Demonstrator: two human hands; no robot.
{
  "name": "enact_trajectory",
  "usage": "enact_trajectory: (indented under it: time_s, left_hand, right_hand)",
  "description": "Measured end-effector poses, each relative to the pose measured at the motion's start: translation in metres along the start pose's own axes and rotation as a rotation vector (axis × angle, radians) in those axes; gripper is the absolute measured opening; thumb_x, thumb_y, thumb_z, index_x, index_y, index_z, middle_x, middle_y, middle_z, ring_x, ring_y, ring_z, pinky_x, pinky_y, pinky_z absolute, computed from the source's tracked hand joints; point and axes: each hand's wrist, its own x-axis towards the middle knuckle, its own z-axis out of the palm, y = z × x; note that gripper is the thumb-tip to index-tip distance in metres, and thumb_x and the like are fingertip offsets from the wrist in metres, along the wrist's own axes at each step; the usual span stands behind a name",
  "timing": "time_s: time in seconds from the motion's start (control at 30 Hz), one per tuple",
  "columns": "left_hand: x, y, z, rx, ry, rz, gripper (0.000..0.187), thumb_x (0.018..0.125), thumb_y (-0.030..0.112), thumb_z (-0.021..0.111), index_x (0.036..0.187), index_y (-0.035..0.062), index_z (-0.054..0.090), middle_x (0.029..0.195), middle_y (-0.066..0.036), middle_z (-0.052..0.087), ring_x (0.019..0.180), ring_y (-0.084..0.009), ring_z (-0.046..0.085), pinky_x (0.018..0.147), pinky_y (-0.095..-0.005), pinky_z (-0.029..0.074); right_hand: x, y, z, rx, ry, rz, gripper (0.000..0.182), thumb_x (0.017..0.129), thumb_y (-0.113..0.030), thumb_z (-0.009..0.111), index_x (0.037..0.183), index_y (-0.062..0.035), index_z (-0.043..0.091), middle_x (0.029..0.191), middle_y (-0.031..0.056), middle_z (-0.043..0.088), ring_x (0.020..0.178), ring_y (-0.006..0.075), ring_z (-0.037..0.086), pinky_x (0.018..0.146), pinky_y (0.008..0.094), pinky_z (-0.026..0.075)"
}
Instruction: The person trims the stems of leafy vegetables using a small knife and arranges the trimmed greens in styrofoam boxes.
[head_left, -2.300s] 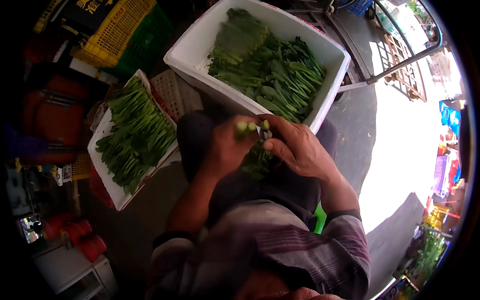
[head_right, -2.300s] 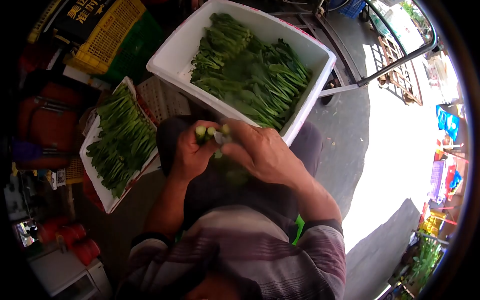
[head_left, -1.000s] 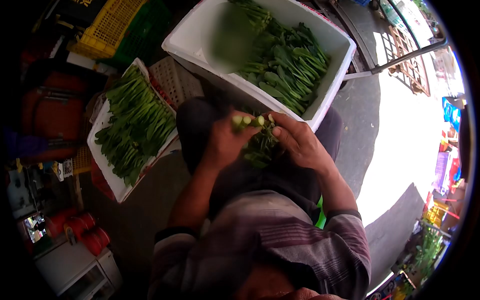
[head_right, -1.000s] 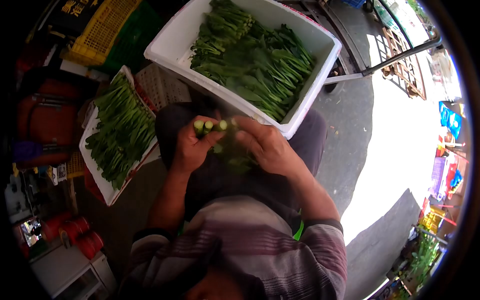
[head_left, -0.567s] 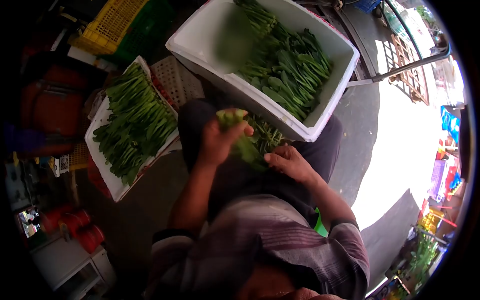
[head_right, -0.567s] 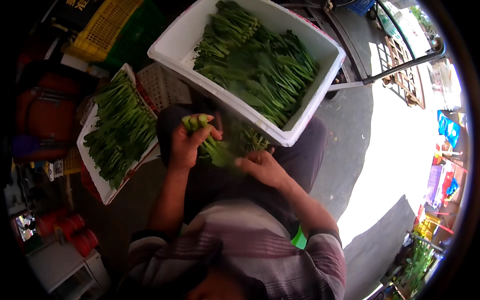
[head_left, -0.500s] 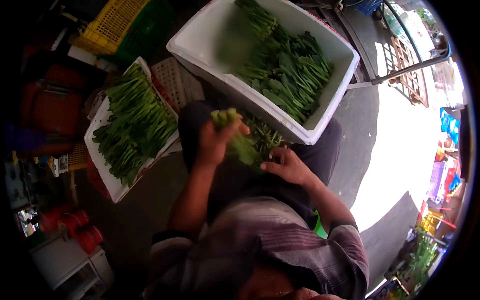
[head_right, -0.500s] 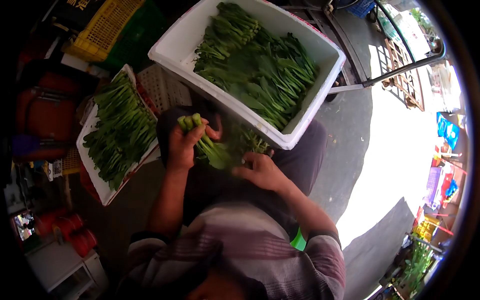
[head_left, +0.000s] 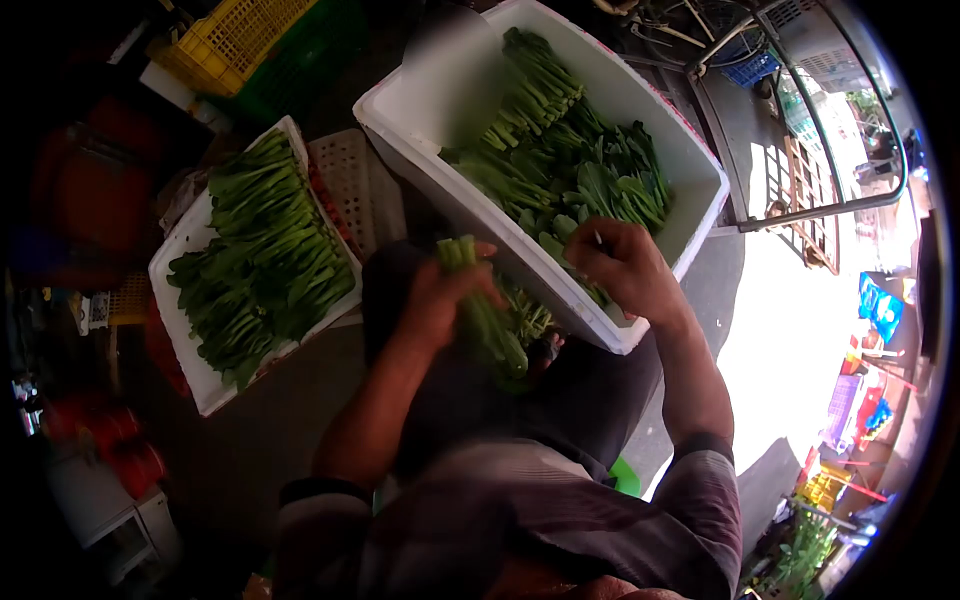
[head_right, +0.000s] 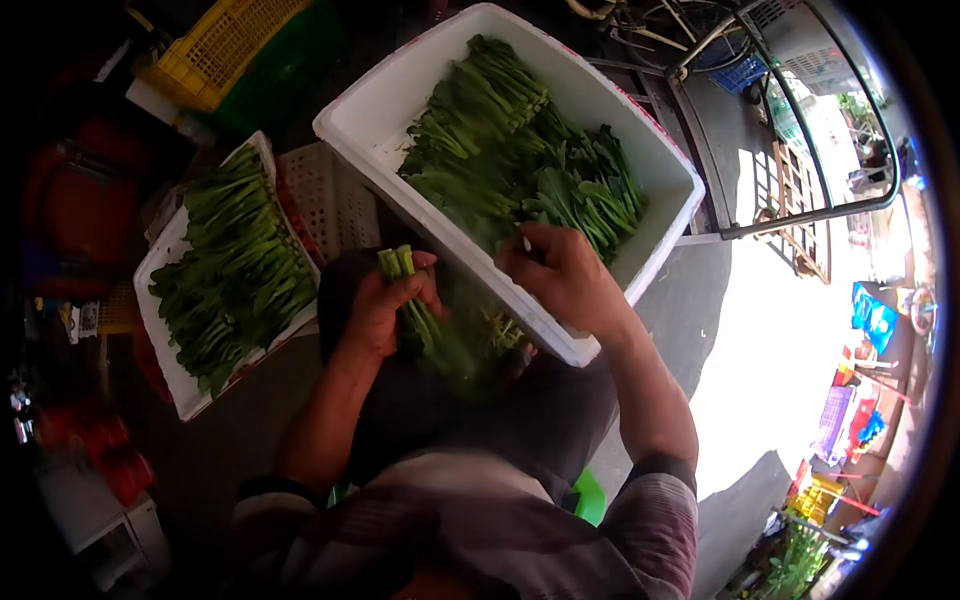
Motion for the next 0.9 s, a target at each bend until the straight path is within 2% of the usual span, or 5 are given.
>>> enact_trajectory:
  time_s: [0.13,0.23,0.43,0.73,0.9]
  left_hand:
    - [0.009,0.0,-0.002,0.031,0.017,-0.033,0.029,0.091,0.02,0.075,0.109,0.0008,0.063,0.084,-0.008,0.067,0.077,-0.0206,0.068,0.075,-0.0367,0.055]
    - [0.006,0.0,0.002,0.096,0.011,-0.035,0.025,0.091,0.021,0.076,0.104,0.0023,0.066,0.086,-0.008,0.068,0.08,-0.019,0.069,0.078,-0.0357,0.055]
    - [0.011,-0.001,0.003,0.175,-0.043,-0.009,0.015,0.095,0.017,0.07,0.1,0.0029,0.064,0.077,-0.006,0.067,0.076,-0.016,0.068,0.075,-0.0325,0.052]
    - [0.012,0.003,0.007,0.022,-0.057,-0.047,0.014,0.096,0.015,0.069,0.097,0.0019,0.064,0.081,-0.006,0.067,0.076,-0.0142,0.066,0.074,-0.0303,0.053]
    - [0.01,-0.002,0.007,0.018,-0.025,-0.033,0.013,0.095,0.013,0.071,0.096,0.0027,0.064,0.08,-0.005,0.067,0.075,-0.0142,0.067,0.073,-0.0304,0.053]
  right_hand:
    - [0.125,0.037,0.002,-0.319,0.091,-0.139,0.026,0.093,-0.026,0.064,0.099,-0.0006,0.069,0.077,0.014,0.066,0.071,0.018,0.063,0.068,0.0405,0.049]
    - [0.215,0.086,0.03,-0.598,0.267,-0.193,0.025,0.092,-0.025,0.058,0.098,-0.0033,0.069,0.087,0.0225,0.07,0.082,0.0385,0.07,0.072,0.0446,0.055]
    - [0.29,0.119,0.078,-0.905,0.278,-0.101,0.025,0.094,-0.025,0.057,0.109,-0.0103,0.071,0.121,0.0223,0.066,0.089,0.0378,0.074,0.072,0.0478,0.06]
    - [0.305,0.113,0.101,-1.058,0.311,0.006,0.02,0.093,-0.02,0.057,0.103,-0.0101,0.072,0.129,0.0221,0.061,0.086,0.0349,0.076,0.072,0.0465,0.061]
    - [0.27,0.095,0.071,-0.754,0.37,-0.107,0.024,0.091,-0.022,0.059,0.103,-0.0053,0.071,0.105,0.0246,0.069,0.089,0.042,0.072,0.074,0.0519,0.057]
